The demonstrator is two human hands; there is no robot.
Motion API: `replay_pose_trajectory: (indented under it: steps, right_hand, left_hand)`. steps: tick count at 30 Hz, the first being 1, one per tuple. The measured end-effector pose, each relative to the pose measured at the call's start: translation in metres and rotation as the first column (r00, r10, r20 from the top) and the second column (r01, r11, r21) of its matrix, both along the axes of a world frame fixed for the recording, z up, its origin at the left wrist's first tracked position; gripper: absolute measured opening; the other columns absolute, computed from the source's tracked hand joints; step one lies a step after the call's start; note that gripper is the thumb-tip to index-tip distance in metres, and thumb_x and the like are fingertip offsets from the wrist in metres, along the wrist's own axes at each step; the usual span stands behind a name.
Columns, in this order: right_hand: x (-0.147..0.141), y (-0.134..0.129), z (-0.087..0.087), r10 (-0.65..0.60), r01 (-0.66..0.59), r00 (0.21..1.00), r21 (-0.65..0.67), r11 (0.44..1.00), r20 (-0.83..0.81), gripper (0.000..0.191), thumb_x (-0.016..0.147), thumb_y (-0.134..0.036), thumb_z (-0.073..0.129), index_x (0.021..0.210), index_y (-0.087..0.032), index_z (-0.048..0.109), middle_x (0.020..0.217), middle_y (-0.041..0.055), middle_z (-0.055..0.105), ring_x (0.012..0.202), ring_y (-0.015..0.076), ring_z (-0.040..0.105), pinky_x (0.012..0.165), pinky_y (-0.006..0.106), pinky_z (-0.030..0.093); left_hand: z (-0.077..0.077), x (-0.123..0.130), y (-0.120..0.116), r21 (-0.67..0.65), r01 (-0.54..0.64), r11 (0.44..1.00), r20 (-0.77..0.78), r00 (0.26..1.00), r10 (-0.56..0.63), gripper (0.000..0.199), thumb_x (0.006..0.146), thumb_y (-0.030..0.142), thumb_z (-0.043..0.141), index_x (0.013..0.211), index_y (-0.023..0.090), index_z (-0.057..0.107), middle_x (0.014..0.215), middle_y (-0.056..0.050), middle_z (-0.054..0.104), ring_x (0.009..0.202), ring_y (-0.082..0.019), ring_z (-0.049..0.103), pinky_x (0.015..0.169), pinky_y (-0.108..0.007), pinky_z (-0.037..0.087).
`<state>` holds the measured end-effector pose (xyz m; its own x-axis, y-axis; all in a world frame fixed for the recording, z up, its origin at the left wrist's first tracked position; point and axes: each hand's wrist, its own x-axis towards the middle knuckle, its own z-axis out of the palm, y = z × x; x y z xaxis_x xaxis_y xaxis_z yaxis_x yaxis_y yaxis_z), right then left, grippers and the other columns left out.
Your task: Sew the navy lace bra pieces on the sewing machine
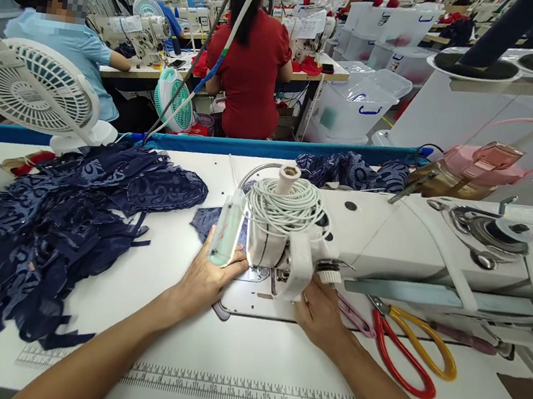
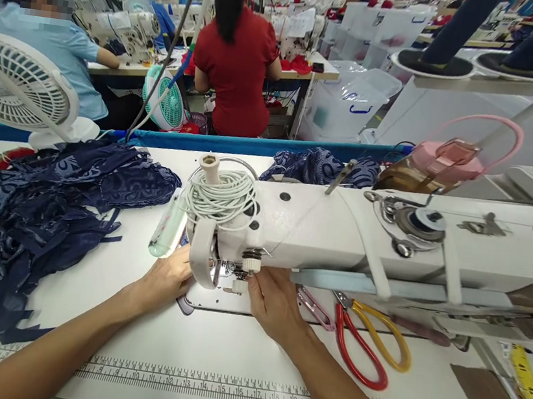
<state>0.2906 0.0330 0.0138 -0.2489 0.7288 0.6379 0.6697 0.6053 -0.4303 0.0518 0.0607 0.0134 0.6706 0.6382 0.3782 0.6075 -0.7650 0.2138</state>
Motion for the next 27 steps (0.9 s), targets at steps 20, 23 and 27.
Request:
replay_pose_trajectory:
  steps: [20,23,27]
  right_hand:
    - [-0.0052,-0.0003,-0.0018,-0.017,0.017,1.000,0.030,0.999,0.005,0.023,0.091,-0.010,0.037,0.074,-0.022,0.048,0.063,-0.0006,0.055,0.055,0.0162,0.048,0.058,0.031,0.037]
    - [-0.0056,-0.0008,-0.0002,-0.020,0.019,1.000,0.045,0.999,0.015,0.022,0.089,-0.008,0.037,0.075,-0.022,0.048,0.064,-0.0003,0.055,0.057,0.0169,0.050,0.059,0.032,0.037]
    - [-0.0053,-0.0017,0.0014,-0.016,0.014,1.000,0.080,0.997,0.021,0.021,0.087,-0.006,0.039,0.079,-0.022,0.049,0.066,0.0004,0.056,0.060,0.0173,0.051,0.059,0.031,0.037]
  left_hand:
    - [0.0012,-0.0006,-0.0034,-0.019,0.047,0.999,0.038,0.998,-0.046,0.040,0.076,-0.006,0.043,0.101,0.017,0.064,0.092,-0.006,0.069,0.093,-0.022,0.064,0.088,-0.044,0.048]
    - [-0.0011,-0.0004,-0.0048,0.016,0.045,0.999,0.046,0.998,-0.045,0.040,0.077,-0.005,0.043,0.102,0.018,0.064,0.091,-0.006,0.069,0.092,-0.022,0.065,0.091,-0.046,0.047]
    - [-0.0034,-0.0002,-0.0053,0.055,0.054,0.997,0.050,0.997,-0.057,0.040,0.077,-0.005,0.043,0.104,0.018,0.062,0.091,-0.007,0.071,0.091,-0.022,0.066,0.091,-0.047,0.047]
